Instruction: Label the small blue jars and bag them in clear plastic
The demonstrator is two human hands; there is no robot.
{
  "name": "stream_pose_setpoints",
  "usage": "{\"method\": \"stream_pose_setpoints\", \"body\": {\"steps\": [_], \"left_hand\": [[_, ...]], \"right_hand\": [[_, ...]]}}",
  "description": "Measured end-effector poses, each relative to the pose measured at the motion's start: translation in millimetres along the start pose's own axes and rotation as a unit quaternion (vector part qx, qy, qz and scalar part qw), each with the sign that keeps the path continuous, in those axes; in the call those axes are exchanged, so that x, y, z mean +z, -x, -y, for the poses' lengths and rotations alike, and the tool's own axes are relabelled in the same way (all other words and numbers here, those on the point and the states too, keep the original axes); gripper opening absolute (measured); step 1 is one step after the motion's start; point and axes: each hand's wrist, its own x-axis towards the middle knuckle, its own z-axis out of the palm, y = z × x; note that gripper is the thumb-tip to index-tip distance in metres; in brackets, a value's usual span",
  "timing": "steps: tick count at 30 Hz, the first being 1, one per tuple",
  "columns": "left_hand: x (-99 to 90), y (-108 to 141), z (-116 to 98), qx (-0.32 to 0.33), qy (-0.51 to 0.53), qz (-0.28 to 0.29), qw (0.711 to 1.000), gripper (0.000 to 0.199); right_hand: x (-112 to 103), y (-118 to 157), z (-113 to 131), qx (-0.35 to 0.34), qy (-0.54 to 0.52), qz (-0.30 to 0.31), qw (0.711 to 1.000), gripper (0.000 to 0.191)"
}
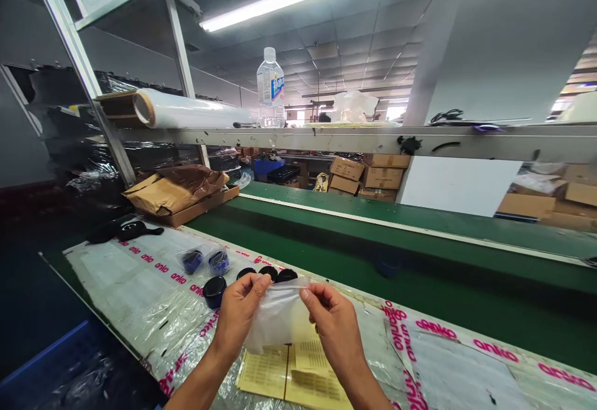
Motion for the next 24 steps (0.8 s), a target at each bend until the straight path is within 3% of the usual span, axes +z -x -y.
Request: {"method": "stream_pose_setpoints", "body": {"steps": [6,12,17,21,24], "left_hand": [[-8.4,-1.7,-2.1,0.0,-0.025,0.024,0.999,0.038],[-15.8,-4.5,2.0,-0.014,-0.058,0.054,0.997,0.028],[-21.5,-1.8,-3.9,-0.036,-0.067,0.106,0.991,0.03],[-29.8,12.0,-12.6,-0.037,-0.077,0.175,0.981,0.03],[-35.3,26.5,-12.4,-0.052,-0.055,0.22,0.973,0.033]], "right_hand": [[-6.0,2.0,9.4,0.025,-0.055,-0.03,0.998,0.04],[-15.3,5.9,20.5,0.036,-0.028,-0.061,0.997,0.037],[-17.3,22.7,24.9,0.001,0.038,-0.039,0.999,0.039],[-16.8,48.7,32.5,-0.044,0.045,0.073,0.995,0.043],[-18.4,48.7,34.1,-0.037,0.042,0.041,0.998,0.048]]}}
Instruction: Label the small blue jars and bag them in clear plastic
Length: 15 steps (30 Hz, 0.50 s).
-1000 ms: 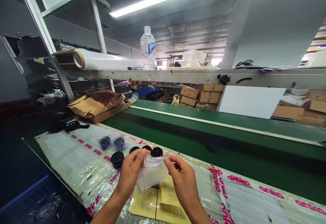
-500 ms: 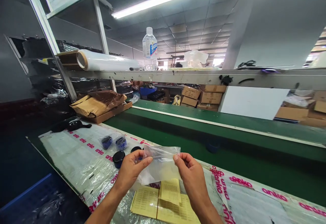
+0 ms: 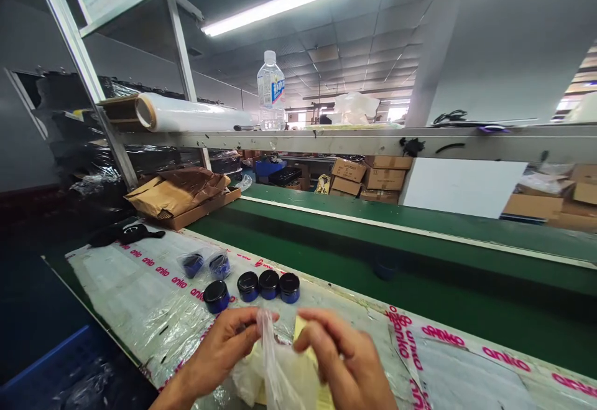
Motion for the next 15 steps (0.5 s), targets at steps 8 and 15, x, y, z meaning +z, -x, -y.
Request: {"method": "stream_pose_setpoints", "body": {"steps": [8,15], "left_hand": [[16.6,8.0,6.5,-0.006,0.046,-0.013,0.999,0.048],[23.4,0.1,12.0,-0.012,-0.016,-0.086,0.996,0.052]], "right_hand": [[30.5,-22.9,-26.4,-0.031,0.065,0.154,0.985,0.032],[39.7,-22.9,-35.6,-0.009,-0.025,0.103,0.994,0.031]]}}
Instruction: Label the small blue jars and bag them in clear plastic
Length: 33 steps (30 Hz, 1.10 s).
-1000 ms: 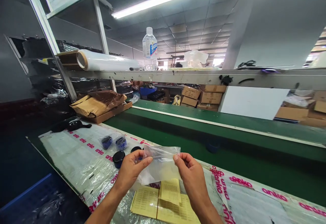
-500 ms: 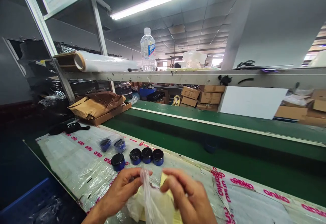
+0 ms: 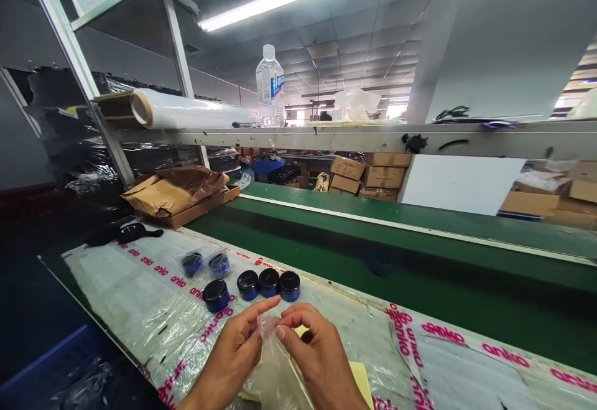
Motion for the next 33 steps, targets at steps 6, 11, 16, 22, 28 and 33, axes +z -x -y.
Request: {"method": "stream_pose_setpoints", "body": {"steps": [6,11,16,22,28,33], "left_hand": [[3.6,-10.6,9.3,-0.047,0.103,-0.061,0.992,0.041],[1.9,-16.1,12.9,-0.116,0.295,-0.063,0.946,0.029],[-2.4,-27.3,13.4,-0.114,0.285,-0.025,0.951,0.027],[6.0,-65.2,39.5,-0.063,0.05,-0.126,0.989,0.037],[24.3,-72.9,50.9,0.016,-0.168,-0.203,0.964,0.018],[28.4,-71.3,52.2,-0.001,-0.303,-0.214,0.929,0.016]], "right_hand": [[-4.4,-8.1,-6.2,0.056,-0.164,-0.059,0.983,0.029],[-3.8,-13.5,-8.4,0.098,-0.354,-0.031,0.93,0.032],[-11.2,-27.7,-18.1,0.128,-0.257,-0.016,0.958,0.034],[-27.9,-81.0,-43.4,0.089,-0.008,-0.082,0.993,0.027],[-31.0,-115.0,-68.5,0.095,0.152,-0.113,0.977,0.014],[-30.7,-115.7,-70.2,0.085,0.235,-0.129,0.96,0.014]]}}
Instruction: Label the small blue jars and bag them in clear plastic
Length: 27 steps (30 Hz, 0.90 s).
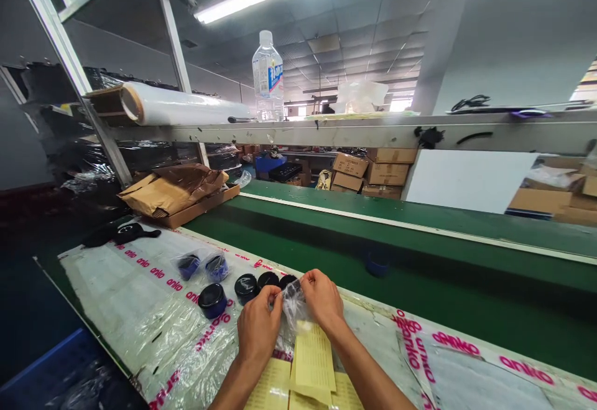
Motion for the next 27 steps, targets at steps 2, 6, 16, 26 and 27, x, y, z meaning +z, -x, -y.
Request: {"method": "stream_pose_setpoints", "body": {"steps": [2,6,16,26,27], "left_hand": [[1.0,-0.9,-0.3,0.005,-0.041,0.002,0.999,0.016],[2.7,-2.0,-2.4,0.013,-0.09,0.008,0.996,0.017],[13.4,-3.3,-6.9,0.025,-0.066,0.04,0.997,0.016],[17.8,-13.7,-19.1,0.02,-0.039,0.037,0.998,0.022],[18.7,-13.6,-19.7,0.02,-0.043,0.037,0.998,0.023]], "right_hand": [[2.1,-1.4,2.5,-0.023,0.005,0.001,1.0,0.016],[9.6,-6.5,4.8,-0.06,-0.015,0.022,0.998,0.019],[-18.2,-3.3,-23.6,-0.026,-0.005,0.004,1.0,0.02],[-23.5,2.7,-24.0,-0.004,-0.013,-0.011,1.0,0.019],[-21.5,0.6,-25.3,0.003,-0.018,-0.011,1.0,0.019]]}}
